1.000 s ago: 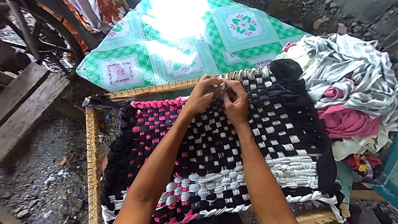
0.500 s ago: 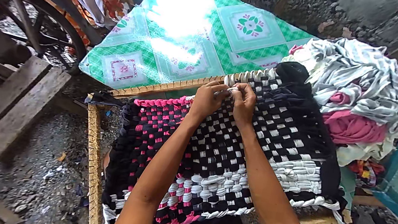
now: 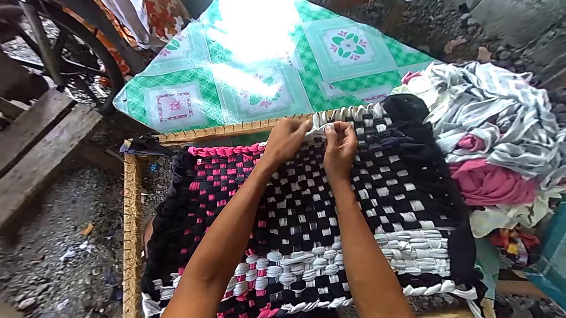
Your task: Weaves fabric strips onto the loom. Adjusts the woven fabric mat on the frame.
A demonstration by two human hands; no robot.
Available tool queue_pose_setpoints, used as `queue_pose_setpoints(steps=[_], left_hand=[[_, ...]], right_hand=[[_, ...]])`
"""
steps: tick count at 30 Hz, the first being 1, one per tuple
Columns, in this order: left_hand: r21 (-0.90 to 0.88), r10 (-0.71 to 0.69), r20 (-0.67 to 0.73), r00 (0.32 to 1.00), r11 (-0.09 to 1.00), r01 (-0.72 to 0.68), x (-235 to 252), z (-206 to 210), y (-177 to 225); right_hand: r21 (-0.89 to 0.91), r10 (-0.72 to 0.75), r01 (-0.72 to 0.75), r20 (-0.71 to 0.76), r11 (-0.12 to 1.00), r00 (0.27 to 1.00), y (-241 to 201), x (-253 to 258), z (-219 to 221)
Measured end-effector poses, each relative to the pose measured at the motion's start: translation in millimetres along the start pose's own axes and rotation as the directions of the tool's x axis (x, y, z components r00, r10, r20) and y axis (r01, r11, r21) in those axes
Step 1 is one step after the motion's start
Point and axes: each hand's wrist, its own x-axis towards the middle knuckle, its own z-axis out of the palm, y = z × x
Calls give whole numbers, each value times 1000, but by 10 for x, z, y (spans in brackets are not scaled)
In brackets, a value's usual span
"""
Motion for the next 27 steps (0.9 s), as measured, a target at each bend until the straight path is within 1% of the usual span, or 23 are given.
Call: queue_pose_setpoints(steps=[2,4,6,8,9,13,15,16,18,20,22,25,27], left_hand=[[-49,-189,13,982,981,190,118,0,90],[21,-354,-38,935,935,355,193,55,243],[90,-459,-128,879,877,472,197,148,472],[122,-490,-227,841,843,524,188,256,576],[119,-491,-252,834,839,530,184,286,573],[81,-525,-210,825,831,550,210,222,599],[95,-532,-240,812,820,565,200,253,668],[109,-508,-287,812,825,554,175,311,685],[132,-415,-395,820,857,498,91,471,646],[143,-265,-494,828,914,379,31,602,546],[177,-100,-567,818,955,239,3,692,422],[244,129,-600,790,969,26,65,727,287],[259,293,-533,794,950,-176,123,678,266]], right_hand=[[-35,-31,30,-19,999,999,5,-19,2],[-43,-37,34,-65,998,997,6,-34,6],[-128,-75,62,-99,990,992,5,-54,-6],[-261,-133,96,-126,961,983,25,-66,-21],[-309,-162,112,-141,944,977,30,-71,-22],[-439,-258,158,-176,884,950,-14,-90,-1],[-487,-268,149,-184,860,946,-6,-90,5],[-497,-244,124,-184,859,952,6,-82,5],[-479,-109,6,-186,878,977,36,-61,-17],[-433,5,-88,-190,897,982,33,-18,-34],[-407,67,-139,-186,903,980,24,-22,-42],[-389,96,-156,-170,908,981,31,-1,-35],[-348,97,-148,-158,926,983,27,13,-55]])
